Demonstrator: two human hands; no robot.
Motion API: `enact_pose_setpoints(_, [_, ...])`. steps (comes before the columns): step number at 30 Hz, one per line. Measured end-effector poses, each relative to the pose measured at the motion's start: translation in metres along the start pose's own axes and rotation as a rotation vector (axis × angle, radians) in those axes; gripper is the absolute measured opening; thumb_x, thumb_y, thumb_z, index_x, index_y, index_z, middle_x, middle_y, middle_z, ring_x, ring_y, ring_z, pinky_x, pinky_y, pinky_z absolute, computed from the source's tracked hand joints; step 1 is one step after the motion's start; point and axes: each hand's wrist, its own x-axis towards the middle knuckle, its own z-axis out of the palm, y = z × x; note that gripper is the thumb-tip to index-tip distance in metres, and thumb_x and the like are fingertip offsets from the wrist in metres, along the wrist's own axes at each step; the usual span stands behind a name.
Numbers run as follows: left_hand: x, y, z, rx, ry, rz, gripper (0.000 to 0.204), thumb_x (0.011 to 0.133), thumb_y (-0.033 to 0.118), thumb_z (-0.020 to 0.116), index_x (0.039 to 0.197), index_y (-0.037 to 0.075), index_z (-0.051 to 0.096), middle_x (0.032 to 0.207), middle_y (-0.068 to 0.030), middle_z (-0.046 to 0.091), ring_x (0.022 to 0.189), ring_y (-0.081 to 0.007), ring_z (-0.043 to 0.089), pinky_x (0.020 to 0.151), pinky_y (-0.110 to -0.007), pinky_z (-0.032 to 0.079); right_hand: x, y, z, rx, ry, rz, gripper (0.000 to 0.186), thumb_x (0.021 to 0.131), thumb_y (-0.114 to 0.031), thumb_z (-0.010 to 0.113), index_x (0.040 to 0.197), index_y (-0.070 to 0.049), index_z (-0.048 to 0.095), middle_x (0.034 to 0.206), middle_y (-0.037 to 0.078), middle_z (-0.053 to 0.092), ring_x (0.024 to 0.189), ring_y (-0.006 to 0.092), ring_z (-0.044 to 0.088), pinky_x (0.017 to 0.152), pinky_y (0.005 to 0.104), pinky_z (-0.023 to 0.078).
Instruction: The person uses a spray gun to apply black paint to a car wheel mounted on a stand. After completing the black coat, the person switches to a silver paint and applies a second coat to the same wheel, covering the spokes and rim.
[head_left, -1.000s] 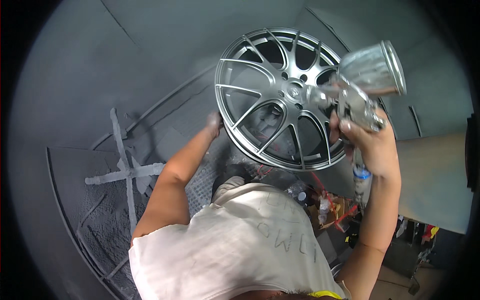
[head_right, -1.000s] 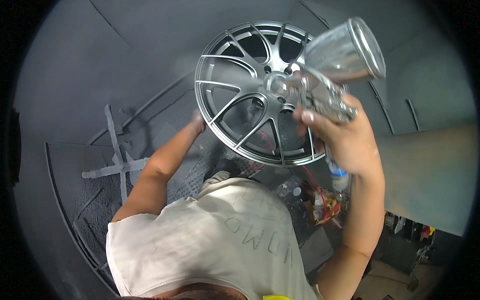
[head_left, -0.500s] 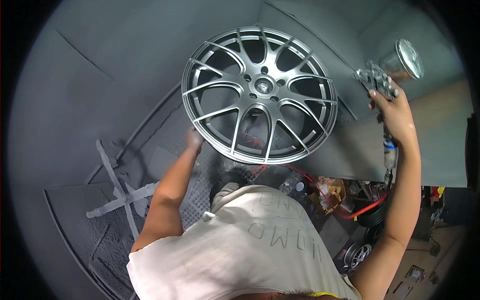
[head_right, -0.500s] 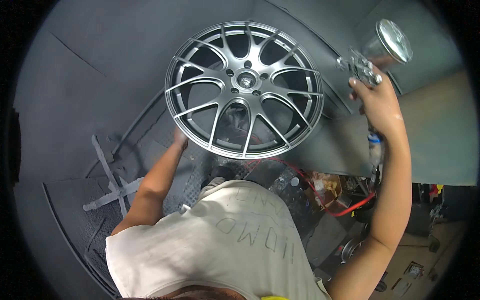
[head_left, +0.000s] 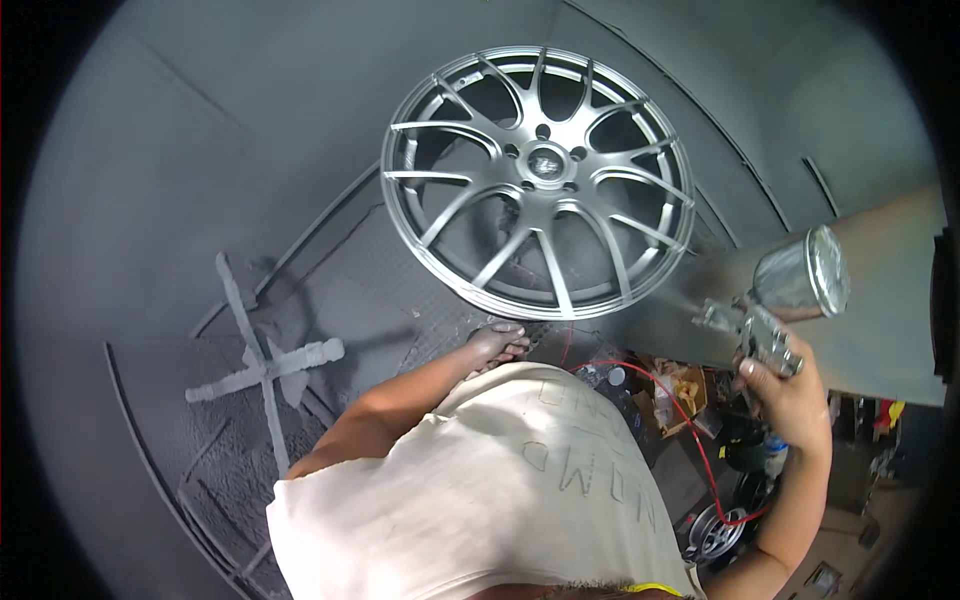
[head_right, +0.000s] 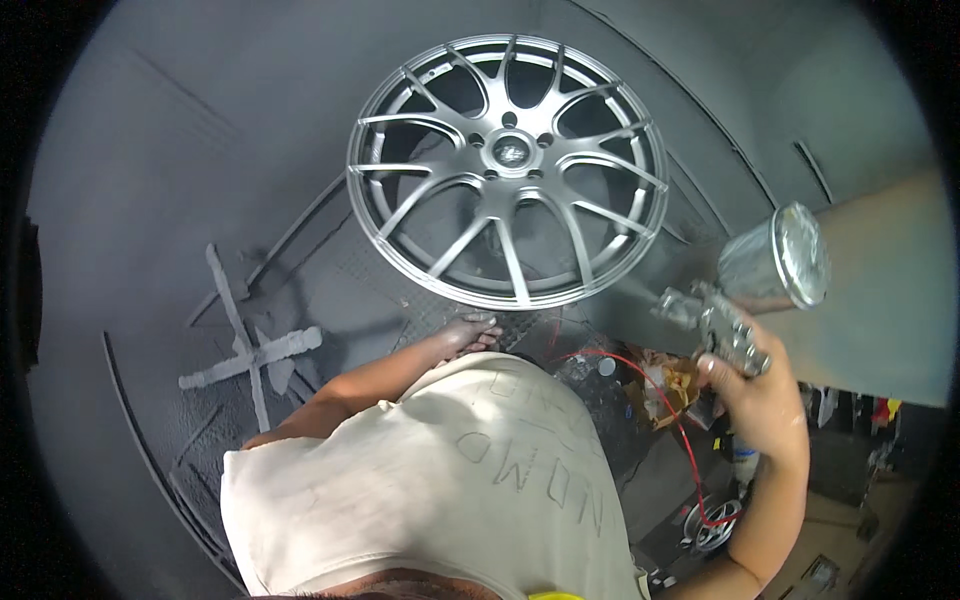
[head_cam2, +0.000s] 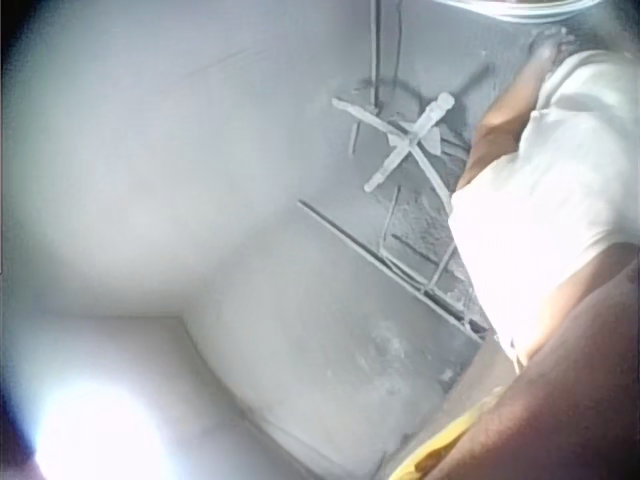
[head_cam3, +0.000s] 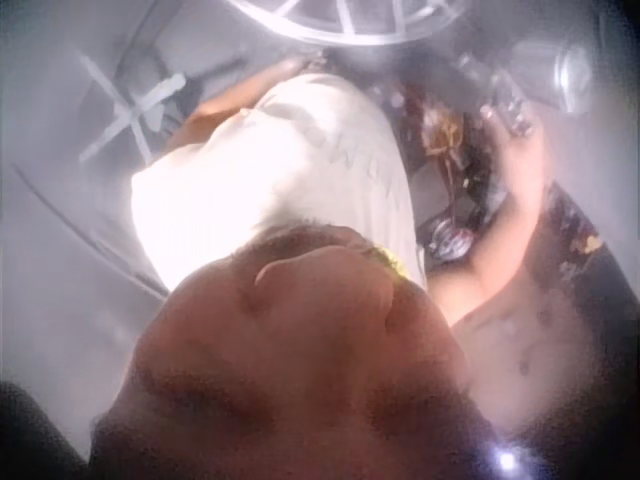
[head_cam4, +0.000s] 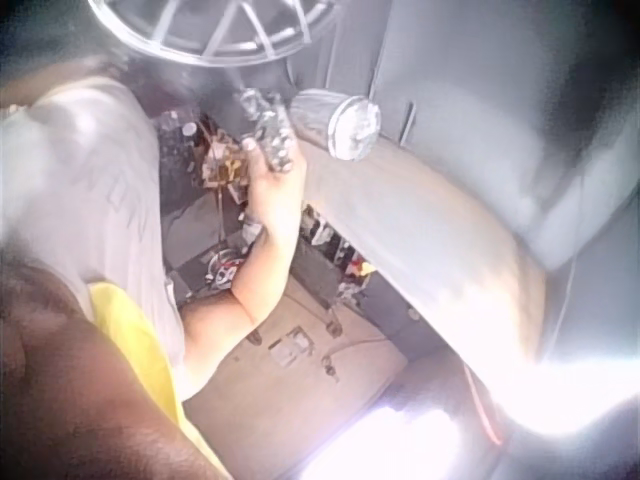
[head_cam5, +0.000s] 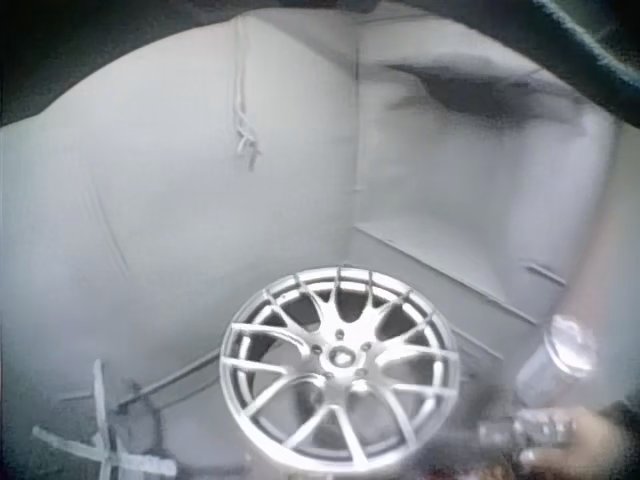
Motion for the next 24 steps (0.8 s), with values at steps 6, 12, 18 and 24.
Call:
enact_pose_setpoints(6, [0.022, -0.011, -0.019, -0.228, 0.018, 0.018, 0.017, 0.098, 0.02, 0.059, 0.103, 0.005, 0.062, 0.103, -0.0032, 0.07, 0.075, -0.0067, 0.062, 0.057, -0.018, 0.054, -0.002, -0.017, 0.037, 0.153, -0.272, -0.184, 0.05, 0.082, 0.003, 0.068, 0.13, 0.003, 0.055, 0.093, 0.005, 0.066, 0.081, 0.0092, 0.06, 0.075, 0.0252, 0.05])
enact_pose_setpoints(12, [0.019, -0.007, -0.009, -0.22, -0.011, 0.028, 0.015, 0.097, 0.019, 0.06, 0.101, 0.005, 0.065, 0.101, -0.0037, 0.07, 0.074, -0.0064, 0.063, 0.06, -0.019, 0.054, 0.022, -0.05, 0.059, 0.081, -0.352, -0.232, 0.047, 0.084, -0.001, 0.068, 0.13, 0.002, 0.055, 0.082, 0.005, 0.065, 0.069, 0.0106, 0.062, 0.057, 0.0261, 0.05])
enact_pose_setpoints(18, [0.012, -0.004, -0.006, -0.258, 0.021, 0.032, 0.017, 0.095, 0.022, 0.063, 0.102, 0.006, 0.065, 0.102, -0.0044, 0.071, 0.075, -0.0064, 0.063, 0.059, -0.018, 0.053, 0.053, -0.097, 0.085, 0.173, -0.286, -0.344, 0.043, 0.088, -0.006, 0.069, 0.129, -0.002, 0.057, 0.084, 0.002, 0.065, 0.068, 0.0079, 0.061, 0.047, 0.0206, 0.045])
enact_pose_setpoints(24, [0.009, -0.003, -0.014, -0.25, 0.029, 0.042, 0.017, 0.095, 0.022, 0.063, 0.101, 0.006, 0.065, 0.102, -0.0039, 0.071, 0.077, -0.007, 0.062, 0.062, -0.02, 0.052, 0.091, -0.125, 0.084, 0.092, -0.215, -0.47, 0.018, 0.091, -0.013, 0.066, 0.104, -0.001, 0.063, 0.076, 0.003, 0.065, 0.065, 0.0071, 0.061, 0.046, 0.0201, 0.044])
